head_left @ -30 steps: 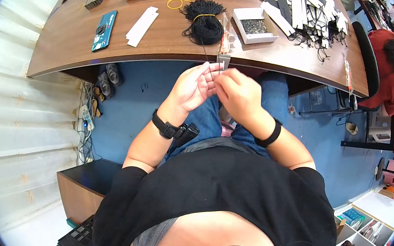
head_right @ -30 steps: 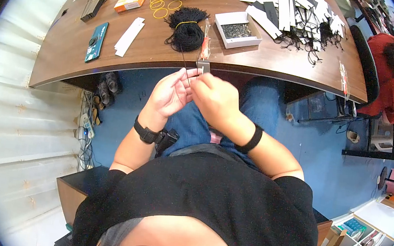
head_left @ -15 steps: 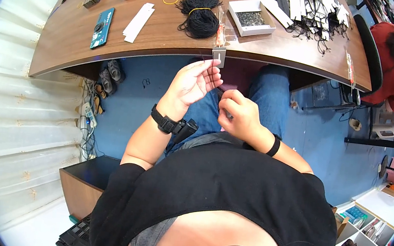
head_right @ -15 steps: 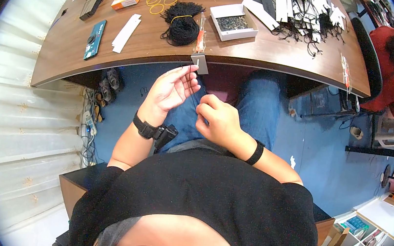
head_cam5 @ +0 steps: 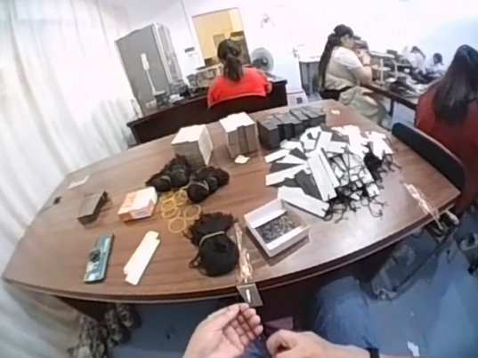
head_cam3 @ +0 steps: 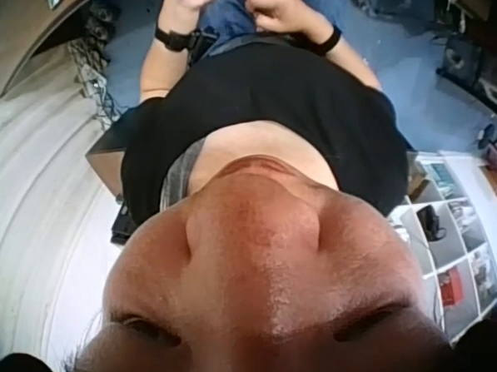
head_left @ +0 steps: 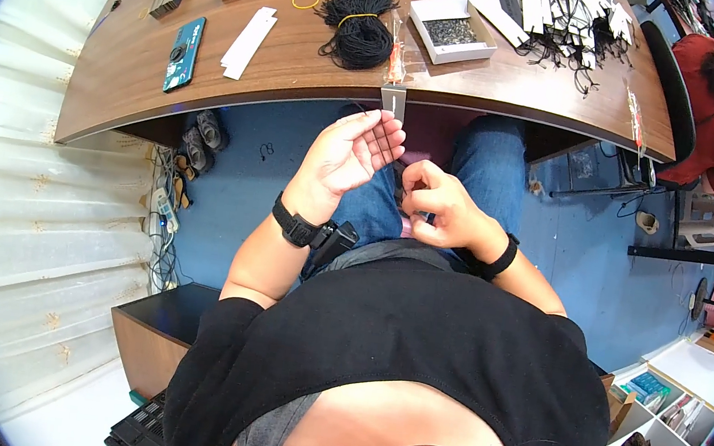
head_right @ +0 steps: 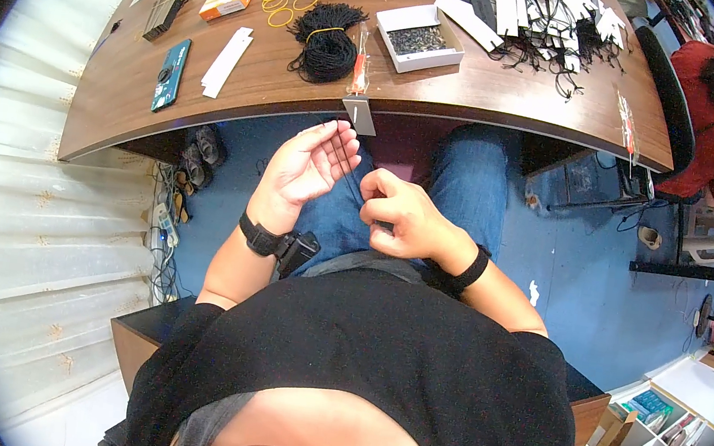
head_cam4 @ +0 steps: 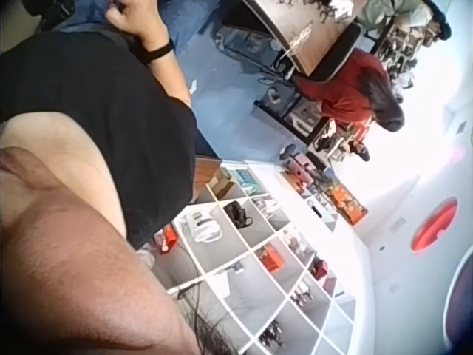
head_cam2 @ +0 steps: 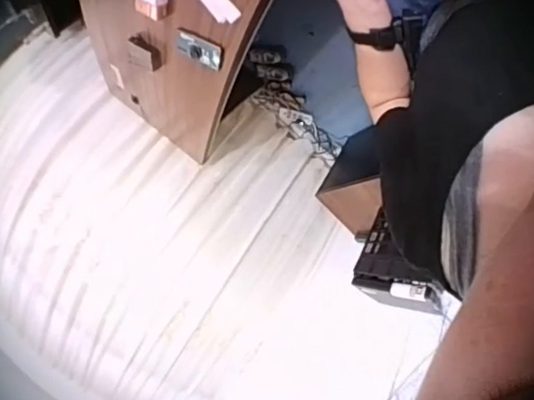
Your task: Threading cords through paper tags and organizing them at a workstation.
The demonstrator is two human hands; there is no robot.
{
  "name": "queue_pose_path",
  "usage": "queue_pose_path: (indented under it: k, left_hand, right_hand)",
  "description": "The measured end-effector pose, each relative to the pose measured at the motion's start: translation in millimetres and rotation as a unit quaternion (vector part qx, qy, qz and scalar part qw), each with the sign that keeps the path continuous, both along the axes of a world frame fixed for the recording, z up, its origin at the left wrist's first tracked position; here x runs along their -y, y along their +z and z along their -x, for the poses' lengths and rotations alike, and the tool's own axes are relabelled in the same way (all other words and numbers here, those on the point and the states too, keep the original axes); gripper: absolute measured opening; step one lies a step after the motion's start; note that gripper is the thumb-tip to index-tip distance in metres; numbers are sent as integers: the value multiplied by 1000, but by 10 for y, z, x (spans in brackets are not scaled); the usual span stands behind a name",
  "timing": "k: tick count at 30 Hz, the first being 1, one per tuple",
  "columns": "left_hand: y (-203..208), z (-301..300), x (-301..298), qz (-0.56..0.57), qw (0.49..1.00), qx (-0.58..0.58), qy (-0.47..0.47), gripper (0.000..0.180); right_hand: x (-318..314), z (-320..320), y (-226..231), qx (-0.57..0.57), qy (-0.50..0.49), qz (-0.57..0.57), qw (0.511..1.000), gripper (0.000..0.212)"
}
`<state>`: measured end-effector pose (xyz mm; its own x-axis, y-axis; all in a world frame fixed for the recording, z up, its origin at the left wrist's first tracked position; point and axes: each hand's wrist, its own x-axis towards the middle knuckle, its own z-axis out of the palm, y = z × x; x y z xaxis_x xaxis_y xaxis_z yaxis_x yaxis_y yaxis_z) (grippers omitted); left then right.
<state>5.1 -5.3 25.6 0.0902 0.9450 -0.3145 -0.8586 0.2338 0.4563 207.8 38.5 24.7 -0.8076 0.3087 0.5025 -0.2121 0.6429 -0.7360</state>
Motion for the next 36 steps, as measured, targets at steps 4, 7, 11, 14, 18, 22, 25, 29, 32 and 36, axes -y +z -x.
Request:
queue_pose_path:
  k: [4, 7, 11, 14, 18, 22, 25, 29, 32, 36]
  left_hand:
    - [3, -18, 11, -15, 1000, 1, -13, 18]
    - [12, -48, 17, -12, 1000, -4, -14, 18]
    - [115, -66, 11, -21, 999, -18, 20, 20]
    - [129, -51, 4, -38, 997, -46, 49, 19]
    - [114, -53, -18, -28, 995, -45, 80, 20]
    - [97, -41, -24, -25, 996, -35, 80, 20]
    - [132, -42, -32, -19, 996, -39, 81, 20]
    - [174, -80, -24, -1, 995, -53, 80, 20]
    - [145, -31, -29, -24, 994, -84, 66, 19]
    - [233, -122, 15, -59, 975, -210, 49, 19]
  right_hand:
    - [-50, -8, 42, 7, 38, 11, 999, 12]
    - [-108, 23, 65, 55, 74, 4, 996, 12]
    - [-171, 84, 87, 113, -38, -101, 988, 17]
    - [-135, 146, 58, 133, -170, -157, 964, 20]
    - [-130, 140, -32, 125, -169, -179, 961, 19]
    - [-134, 130, -16, 67, -115, -193, 972, 17]
    - [-123, 112, 10, 44, -84, -196, 976, 16]
    - [-151, 96, 67, 48, -74, -173, 981, 17]
    - [-294, 90, 298, 22, -115, -86, 989, 18]
    - [-906, 137, 657, 23, -307, -98, 946, 11]
